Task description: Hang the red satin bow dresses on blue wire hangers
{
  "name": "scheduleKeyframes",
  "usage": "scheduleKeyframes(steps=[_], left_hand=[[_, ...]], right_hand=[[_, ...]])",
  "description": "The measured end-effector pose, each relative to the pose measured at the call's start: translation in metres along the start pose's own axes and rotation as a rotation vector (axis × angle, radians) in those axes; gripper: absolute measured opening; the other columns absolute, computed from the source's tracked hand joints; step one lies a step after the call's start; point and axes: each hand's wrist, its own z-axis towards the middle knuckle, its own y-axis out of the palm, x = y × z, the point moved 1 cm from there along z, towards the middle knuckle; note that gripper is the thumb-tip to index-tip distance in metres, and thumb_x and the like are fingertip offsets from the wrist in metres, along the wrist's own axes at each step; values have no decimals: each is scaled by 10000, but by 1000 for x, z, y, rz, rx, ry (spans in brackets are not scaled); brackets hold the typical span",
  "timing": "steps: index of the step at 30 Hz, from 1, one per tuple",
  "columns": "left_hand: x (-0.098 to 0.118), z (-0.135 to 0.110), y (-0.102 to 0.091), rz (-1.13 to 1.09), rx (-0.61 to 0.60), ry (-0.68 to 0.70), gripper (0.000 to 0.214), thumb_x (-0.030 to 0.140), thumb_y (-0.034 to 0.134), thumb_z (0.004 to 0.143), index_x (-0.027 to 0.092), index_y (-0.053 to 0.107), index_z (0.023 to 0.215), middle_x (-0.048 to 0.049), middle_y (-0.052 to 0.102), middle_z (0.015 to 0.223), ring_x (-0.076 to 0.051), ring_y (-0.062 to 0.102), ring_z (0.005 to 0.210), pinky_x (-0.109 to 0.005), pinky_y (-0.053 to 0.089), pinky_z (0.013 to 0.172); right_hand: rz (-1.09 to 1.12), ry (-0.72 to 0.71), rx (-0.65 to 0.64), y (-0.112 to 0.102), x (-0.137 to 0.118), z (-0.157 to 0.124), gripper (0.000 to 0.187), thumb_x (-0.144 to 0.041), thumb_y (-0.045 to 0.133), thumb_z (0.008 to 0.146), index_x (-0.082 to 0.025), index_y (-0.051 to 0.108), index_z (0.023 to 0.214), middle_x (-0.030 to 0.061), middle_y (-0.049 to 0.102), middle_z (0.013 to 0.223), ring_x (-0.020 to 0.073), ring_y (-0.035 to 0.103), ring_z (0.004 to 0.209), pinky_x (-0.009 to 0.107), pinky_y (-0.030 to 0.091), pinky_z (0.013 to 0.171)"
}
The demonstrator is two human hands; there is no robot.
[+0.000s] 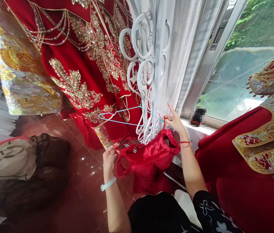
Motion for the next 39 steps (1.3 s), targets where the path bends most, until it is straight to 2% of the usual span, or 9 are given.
scheduleKeyframes(steps=[7, 10, 14, 19, 29, 32, 35, 37, 39], left_hand=[[7, -11, -2, -29, -39, 52, 616, 463, 922, 530, 118, 809, 1028, -14, 688, 627, -121, 598, 547, -264, 533, 582], [13, -11, -4, 25, -32, 133, 527, 464, 900, 588, 125, 815, 981, -46, 738, 684, -150, 656, 594, -285, 572, 615], [33, -3, -8, 153, 90, 325, 400, 459, 836, 681, 127, 812, 902, -119, 807, 895, -239, 762, 811, -352, 634, 751], [73, 19, -2, 345, 105, 463, 404, 444, 768, 758, 113, 813, 986, -150, 810, 1026, -303, 770, 1012, -416, 636, 887], [139, 29, 69, 700, -525, 613, 303, 439, 606, 891, 174, 752, 916, -92, 789, 926, -240, 726, 911, -366, 584, 859], [134, 27, 82, 822, -571, 616, 202, 345, 567, 893, 194, 667, 984, -34, 720, 859, -177, 652, 760, -311, 540, 761], [120, 22, 85, 832, -476, 703, 252, 249, 585, 828, 198, 597, 1075, -41, 668, 955, -175, 627, 830, -314, 529, 797], [109, 11, 82, 764, -271, 854, 313, 234, 606, 809, 192, 574, 1118, -87, 641, 1088, -210, 622, 989, -356, 522, 900], [96, -5, 76, 767, -111, 980, 259, 242, 615, 833, 200, 592, 1088, -100, 642, 1096, -241, 605, 1051, -412, 493, 972]], right_hand=[[-69, -4, -243, 19, -21, -11, 897, -280, 638, 827, -241, 282, 1648, -7, 679, 835, 143, 639, 760, 318, 579, 815], [-189, -10, -314, 18, -32, -23, 759, -288, 622, 823, -221, 459, 1561, -1, 669, 823, 142, 580, 701, 295, 536, 712], [-451, -43, -134, 16, -42, -31, 368, -408, 564, 912, -199, 748, 1152, 0, 602, 746, 142, 508, 652, 273, 420, 639], [-901, -104, 221, 7, -43, -22, 426, -475, 491, 987, -201, 692, 730, 17, 512, 652, 159, 458, 626, 285, 252, 594], [-1082, -143, 143, -17, -44, 0, 301, -334, 511, 977, -208, 702, 782, 35, 536, 705, 196, 507, 698, 295, 305, 634], [-1047, -172, 256, 0, -42, -7, 260, -274, 513, 953, -206, 741, 1055, 93, 629, 920, 258, 560, 915, 364, 428, 824], [-901, -223, 410, 38, -41, -20, 389, -237, 527, 931, -217, 675, 1289, 152, 611, 1245, 328, 506, 1226, 506, 401, 1059], [-768, -257, 289, 73, -41, -25, 366, -238, 524, 949, -233, 691, 1274, 143, 638, 1263, 319, 527, 1253, 523, 373, 1125], [-652, -299, 6, 110, -39, -25, 348, -259, 534, 978, -268, 695, 1286, 103, 705, 1216, 286, 586, 1220, 522, 337, 1181]])
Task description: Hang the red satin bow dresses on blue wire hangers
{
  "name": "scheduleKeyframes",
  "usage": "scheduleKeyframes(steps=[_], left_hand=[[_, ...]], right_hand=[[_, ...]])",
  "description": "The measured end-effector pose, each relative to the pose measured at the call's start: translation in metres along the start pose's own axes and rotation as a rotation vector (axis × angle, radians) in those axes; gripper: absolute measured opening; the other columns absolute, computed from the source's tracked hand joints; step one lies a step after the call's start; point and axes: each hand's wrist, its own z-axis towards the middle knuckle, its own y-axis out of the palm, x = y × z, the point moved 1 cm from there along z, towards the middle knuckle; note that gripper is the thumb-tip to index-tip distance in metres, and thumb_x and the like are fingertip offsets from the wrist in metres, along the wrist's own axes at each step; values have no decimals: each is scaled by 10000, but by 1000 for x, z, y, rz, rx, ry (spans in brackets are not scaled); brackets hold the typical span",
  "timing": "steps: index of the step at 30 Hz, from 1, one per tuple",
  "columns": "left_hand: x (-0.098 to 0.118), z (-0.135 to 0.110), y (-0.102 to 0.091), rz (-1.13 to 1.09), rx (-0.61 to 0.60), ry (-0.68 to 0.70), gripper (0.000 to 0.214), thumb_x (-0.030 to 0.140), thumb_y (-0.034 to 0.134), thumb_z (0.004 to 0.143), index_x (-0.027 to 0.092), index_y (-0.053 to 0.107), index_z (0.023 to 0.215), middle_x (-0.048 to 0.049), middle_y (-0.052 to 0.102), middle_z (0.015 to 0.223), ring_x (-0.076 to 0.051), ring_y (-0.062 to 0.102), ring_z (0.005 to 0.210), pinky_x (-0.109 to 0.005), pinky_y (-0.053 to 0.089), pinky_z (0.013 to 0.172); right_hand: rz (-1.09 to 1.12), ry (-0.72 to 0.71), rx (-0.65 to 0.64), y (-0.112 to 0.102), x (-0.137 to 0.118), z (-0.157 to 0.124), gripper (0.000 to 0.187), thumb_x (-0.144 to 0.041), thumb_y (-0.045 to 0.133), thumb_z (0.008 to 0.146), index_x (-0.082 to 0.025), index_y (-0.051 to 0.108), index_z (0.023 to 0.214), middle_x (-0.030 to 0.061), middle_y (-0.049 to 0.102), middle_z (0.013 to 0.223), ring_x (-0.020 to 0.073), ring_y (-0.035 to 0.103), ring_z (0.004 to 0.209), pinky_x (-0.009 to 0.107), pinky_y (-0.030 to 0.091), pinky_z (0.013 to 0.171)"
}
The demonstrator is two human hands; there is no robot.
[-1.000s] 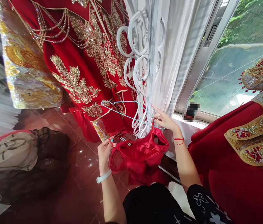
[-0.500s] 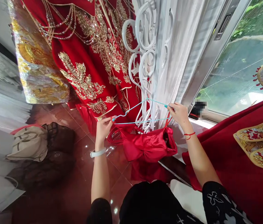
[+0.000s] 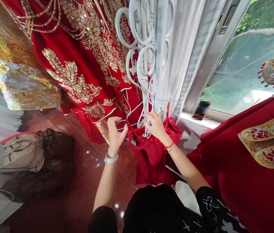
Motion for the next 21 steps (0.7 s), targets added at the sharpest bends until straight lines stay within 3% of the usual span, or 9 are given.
scheduleKeyframes(steps=[1, 2, 4, 6, 8, 11, 15, 18, 21], left_hand=[[3, -12, 0, 43, -22, 36, 203, 242, 611, 850, 210, 615, 1050, -94, 658, 1058, -250, 607, 1041, -434, 480, 985], [5, -24, 1, 72, -121, 80, 147, 239, 605, 864, 221, 640, 1006, -87, 679, 1016, -256, 613, 1024, -451, 471, 991], [5, -48, 2, 80, -435, 158, 99, 233, 591, 882, 236, 682, 922, -78, 719, 966, -269, 627, 1026, -483, 457, 1024], [-1, -64, -2, 70, -673, 172, 107, 239, 596, 874, 241, 686, 818, -71, 736, 898, -283, 635, 1051, -527, 419, 1099], [-13, -72, -10, 50, -741, 128, 127, 261, 618, 853, 242, 652, 733, -62, 726, 834, -288, 644, 1046, -557, 373, 1158], [-30, -70, -26, -32, -661, 26, 109, 310, 650, 823, 236, 620, 749, -64, 721, 895, -266, 651, 978, -501, 455, 1077], [-45, -59, -42, -87, -412, -117, 64, 291, 607, 808, 229, 592, 799, -43, 660, 835, -222, 604, 818, -367, 516, 812], [-45, -46, -49, -56, -144, -171, 99, 286, 620, 803, 223, 601, 878, -43, 660, 898, -206, 599, 851, -330, 495, 816], [-37, -25, -54, 22, -35, -219, 199, 241, 627, 803, 224, 622, 1001, -3, 624, 830, -169, 564, 741, -283, 462, 735]], right_hand=[[66, -50, -114, 14, -8, 3, 357, -278, 550, 989, -288, 678, 1323, 81, 727, 1214, 269, 605, 1217, 526, 309, 1206], [118, -80, -206, 27, -14, 6, 372, -302, 572, 996, -304, 659, 1358, 65, 740, 1227, 255, 617, 1225, 533, 277, 1227], [165, -75, -320, 49, -19, 11, 358, -340, 616, 995, -311, 672, 1348, 55, 756, 1227, 234, 640, 1218, 539, 235, 1246], [148, -20, -355, 62, -18, 13, 264, -351, 640, 991, -296, 747, 1227, 59, 773, 1156, 219, 667, 1170, 530, 228, 1245], [108, 32, -342, 68, -15, 11, 202, -358, 638, 995, -286, 792, 1104, 62, 774, 1086, 211, 679, 1135, 517, 231, 1239], [82, 65, -315, 68, -14, 6, 219, -382, 619, 1006, -280, 801, 1069, 63, 762, 1043, 204, 681, 1108, 507, 234, 1230], [69, 78, -315, 64, -17, 1, 215, -386, 633, 998, -278, 802, 1077, 57, 756, 1022, 210, 676, 1094, 524, 202, 1233], [56, 74, -306, 63, -18, -2, 203, -380, 630, 1000, -294, 803, 1063, 50, 761, 1017, 212, 673, 1084, 533, 178, 1238], [47, 62, -292, 62, -19, -6, 223, -384, 593, 1019, -309, 800, 1058, 43, 771, 1016, 220, 672, 1083, 552, 154, 1244]])
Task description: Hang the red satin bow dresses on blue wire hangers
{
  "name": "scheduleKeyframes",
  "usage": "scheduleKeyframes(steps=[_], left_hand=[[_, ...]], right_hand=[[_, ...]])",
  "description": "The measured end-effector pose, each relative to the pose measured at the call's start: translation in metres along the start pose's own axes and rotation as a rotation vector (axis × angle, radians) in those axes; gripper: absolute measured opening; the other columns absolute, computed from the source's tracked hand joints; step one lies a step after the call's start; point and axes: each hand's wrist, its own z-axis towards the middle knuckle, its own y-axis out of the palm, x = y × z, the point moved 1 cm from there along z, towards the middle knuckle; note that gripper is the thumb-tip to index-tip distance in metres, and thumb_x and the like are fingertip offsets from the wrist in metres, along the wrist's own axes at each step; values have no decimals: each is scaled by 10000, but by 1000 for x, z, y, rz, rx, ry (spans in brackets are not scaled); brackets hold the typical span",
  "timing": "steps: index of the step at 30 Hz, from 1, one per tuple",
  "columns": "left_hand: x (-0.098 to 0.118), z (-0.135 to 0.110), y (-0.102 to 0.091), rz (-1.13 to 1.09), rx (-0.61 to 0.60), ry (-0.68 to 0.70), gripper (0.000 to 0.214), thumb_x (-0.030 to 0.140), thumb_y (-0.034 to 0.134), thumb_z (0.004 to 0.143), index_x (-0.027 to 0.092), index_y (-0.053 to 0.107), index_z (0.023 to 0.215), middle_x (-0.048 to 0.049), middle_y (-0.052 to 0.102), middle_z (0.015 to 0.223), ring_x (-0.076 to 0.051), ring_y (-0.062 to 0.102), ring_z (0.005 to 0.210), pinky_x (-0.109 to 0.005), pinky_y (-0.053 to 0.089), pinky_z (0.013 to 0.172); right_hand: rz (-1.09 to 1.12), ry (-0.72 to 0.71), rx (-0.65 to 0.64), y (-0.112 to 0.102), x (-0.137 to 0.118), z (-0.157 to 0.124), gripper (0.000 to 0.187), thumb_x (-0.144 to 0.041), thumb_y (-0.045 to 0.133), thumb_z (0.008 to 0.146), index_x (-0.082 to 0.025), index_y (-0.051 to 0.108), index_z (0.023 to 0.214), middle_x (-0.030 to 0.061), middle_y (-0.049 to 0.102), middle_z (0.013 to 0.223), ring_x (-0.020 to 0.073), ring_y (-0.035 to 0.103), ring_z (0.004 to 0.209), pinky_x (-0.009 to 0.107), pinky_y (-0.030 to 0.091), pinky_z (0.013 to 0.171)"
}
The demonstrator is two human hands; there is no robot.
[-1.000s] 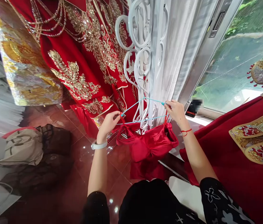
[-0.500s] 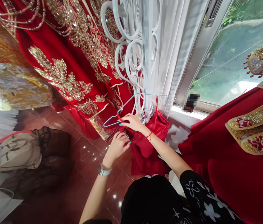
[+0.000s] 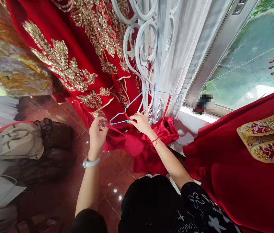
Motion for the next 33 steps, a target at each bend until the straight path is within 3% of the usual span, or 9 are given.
scheduleKeyframes(steps=[3, 7, 12, 17, 20, 24, 28, 30, 33], left_hand=[[16, 20, -1, 110, 0, -30, 330, 145, 599, 811, 231, 660, 1125, 29, 600, 741, -153, 528, 633, -271, 427, 680], [24, 36, 3, 212, 73, -60, 376, 106, 631, 819, 267, 719, 1148, 10, 686, 806, -176, 599, 694, -284, 448, 739], [10, 31, 9, 166, 197, -157, 329, 142, 593, 828, 234, 776, 1086, -11, 737, 812, -168, 637, 691, -288, 486, 769], [4, 21, 6, 9, 192, -233, 347, 183, 552, 821, 171, 800, 1063, 6, 706, 645, -142, 636, 605, -261, 509, 736], [10, 21, 4, -67, 197, -218, 394, 204, 570, 838, 159, 771, 1173, -15, 765, 742, -135, 637, 616, -253, 522, 721], [34, 32, 13, -44, 42, -63, 565, 156, 572, 839, 183, 645, 1398, -28, 801, 850, -178, 697, 758, -303, 543, 848], [59, 43, 34, 40, -100, 66, 677, 119, 567, 845, 224, 520, 1512, -22, 801, 922, -211, 732, 889, -331, 524, 926], [66, 42, 44, 71, -173, 74, 682, 127, 558, 863, 231, 481, 1532, -27, 794, 971, -214, 734, 902, -327, 523, 905], [67, 32, 55, 143, -294, 87, 561, 188, 589, 875, 203, 565, 1435, -66, 776, 1066, -240, 726, 961, -350, 520, 918]], right_hand=[[-11, 6, 7, 0, -1, -2, 224, -386, 589, 1019, -312, 798, 1055, 43, 781, 1031, 235, 670, 1087, 574, 137, 1249], [-26, 34, 15, 0, -3, -1, 241, -382, 571, 1025, -305, 799, 1032, 47, 784, 992, 247, 670, 1059, 606, 114, 1248], [-21, 48, 36, 1, -4, 0, 244, -362, 561, 1027, -296, 796, 1024, 48, 792, 1007, 259, 662, 1062, 628, 92, 1247], [1, 29, 53, 0, -1, -4, 228, -357, 576, 1017, -291, 794, 1005, 51, 791, 993, 260, 653, 1041, 612, 122, 1244], [-6, 26, 33, -1, 2, -5, 236, -363, 574, 1016, -289, 797, 997, 59, 780, 985, 259, 654, 1049, 580, 168, 1237], [-6, 7, 27, -1, 3, -5, 236, -372, 579, 1012, -285, 798, 1001, 56, 777, 981, 255, 656, 1029, 578, 170, 1234], [11, -23, 57, 1, 4, -5, 221, -341, 578, 1006, -295, 794, 1002, 46, 788, 1012, 261, 654, 1034, 607, 149, 1236], [-1, -18, 61, 0, 7, -6, 202, -315, 595, 992, -291, 796, 999, 59, 784, 1017, 267, 660, 1040, 605, 157, 1238], [-32, 2, 55, -2, 11, -7, 194, -280, 607, 978, -280, 798, 1011, 74, 775, 990, 273, 672, 1053, 608, 153, 1245]])
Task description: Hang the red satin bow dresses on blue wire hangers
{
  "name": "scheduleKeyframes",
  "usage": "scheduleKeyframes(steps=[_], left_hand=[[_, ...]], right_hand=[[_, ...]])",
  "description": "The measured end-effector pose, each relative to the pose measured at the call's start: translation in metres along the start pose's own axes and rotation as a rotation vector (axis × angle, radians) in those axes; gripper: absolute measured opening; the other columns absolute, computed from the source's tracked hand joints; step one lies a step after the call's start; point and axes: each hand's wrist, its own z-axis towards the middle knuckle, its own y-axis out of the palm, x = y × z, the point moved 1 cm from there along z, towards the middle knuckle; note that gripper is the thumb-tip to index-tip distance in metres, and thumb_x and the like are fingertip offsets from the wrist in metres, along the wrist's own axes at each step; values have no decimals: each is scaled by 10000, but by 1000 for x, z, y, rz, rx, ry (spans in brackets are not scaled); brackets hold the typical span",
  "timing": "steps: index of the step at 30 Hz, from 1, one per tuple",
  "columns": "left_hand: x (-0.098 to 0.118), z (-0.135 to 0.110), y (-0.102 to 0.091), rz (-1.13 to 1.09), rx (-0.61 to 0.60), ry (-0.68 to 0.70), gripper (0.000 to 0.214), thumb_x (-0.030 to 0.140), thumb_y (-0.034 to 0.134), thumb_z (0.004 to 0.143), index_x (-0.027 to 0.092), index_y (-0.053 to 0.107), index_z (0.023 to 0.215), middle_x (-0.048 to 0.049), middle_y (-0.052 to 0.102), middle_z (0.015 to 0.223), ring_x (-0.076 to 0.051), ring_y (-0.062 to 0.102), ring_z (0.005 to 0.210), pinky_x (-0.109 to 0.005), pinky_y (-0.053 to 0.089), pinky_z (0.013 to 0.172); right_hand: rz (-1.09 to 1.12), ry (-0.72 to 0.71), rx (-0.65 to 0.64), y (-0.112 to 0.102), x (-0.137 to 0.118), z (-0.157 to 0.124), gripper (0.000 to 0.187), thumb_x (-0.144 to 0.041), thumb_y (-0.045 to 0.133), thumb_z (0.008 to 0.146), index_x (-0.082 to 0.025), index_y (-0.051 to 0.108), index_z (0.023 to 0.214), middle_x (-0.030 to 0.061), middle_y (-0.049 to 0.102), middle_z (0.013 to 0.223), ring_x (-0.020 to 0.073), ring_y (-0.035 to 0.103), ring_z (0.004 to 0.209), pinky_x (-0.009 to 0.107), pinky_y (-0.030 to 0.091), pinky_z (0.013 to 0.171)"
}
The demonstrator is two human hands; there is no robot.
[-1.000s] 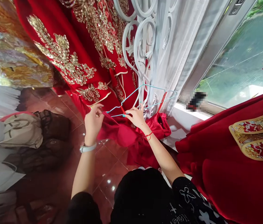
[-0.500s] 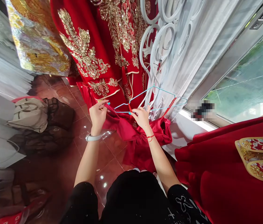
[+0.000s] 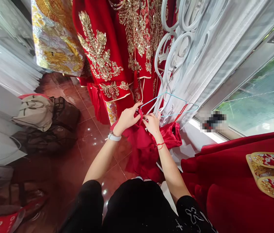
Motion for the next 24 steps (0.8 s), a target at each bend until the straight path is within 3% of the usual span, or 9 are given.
scheduleKeyframes(steps=[2, 6, 9, 14, 20, 24], left_hand=[[-1, -6, 5, 38, -7, 3, 492, 229, 627, 865, 190, 613, 1355, -87, 764, 1087, -262, 713, 1009, -376, 512, 950], [-13, -17, 14, -107, 130, -81, 560, 268, 716, 803, 212, 588, 1345, -61, 746, 1051, -239, 705, 1002, -342, 514, 919], [-26, -27, 20, -290, 236, -170, 555, 328, 742, 779, 206, 590, 1298, -28, 718, 968, -200, 687, 905, -311, 508, 879], [-42, -45, 24, -374, 258, -167, 371, 382, 696, 805, 213, 639, 1130, 17, 636, 837, -162, 592, 748, -299, 482, 800], [-58, -68, 28, -421, 359, -177, 299, 344, 668, 807, 216, 620, 1073, -19, 641, 940, -183, 618, 856, -322, 511, 843], [-49, -62, 17, -246, 335, -63, 348, 323, 703, 822, 222, 611, 1142, -71, 660, 1126, -236, 636, 1044, -388, 507, 973]], right_hand=[[-11, 3, -11, -2, 2, -1, 191, -269, 612, 973, -278, 798, 1019, 72, 774, 982, 273, 675, 1064, 617, 135, 1251], [-12, 2, -7, -4, 2, -2, 179, -282, 625, 973, -278, 799, 1013, 66, 776, 984, 266, 674, 1051, 623, 115, 1254], [6, -10, -7, -7, 0, -4, 176, -315, 630, 980, -288, 804, 989, 57, 782, 995, 261, 667, 1041, 613, 115, 1254], [14, -3, -40, -13, -3, -5, 188, -337, 626, 989, -295, 808, 1005, 50, 777, 989, 244, 672, 1045, 570, 155, 1252], [-9, 16, -57, -12, -10, -3, 187, -307, 627, 986, -287, 810, 1014, 56, 778, 1013, 242, 676, 1074, 557, 165, 1255], [14, 9, -56, -10, -14, -3, 200, -269, 616, 982, -288, 804, 1048, 50, 789, 1027, 241, 680, 1065, 584, 126, 1264]])
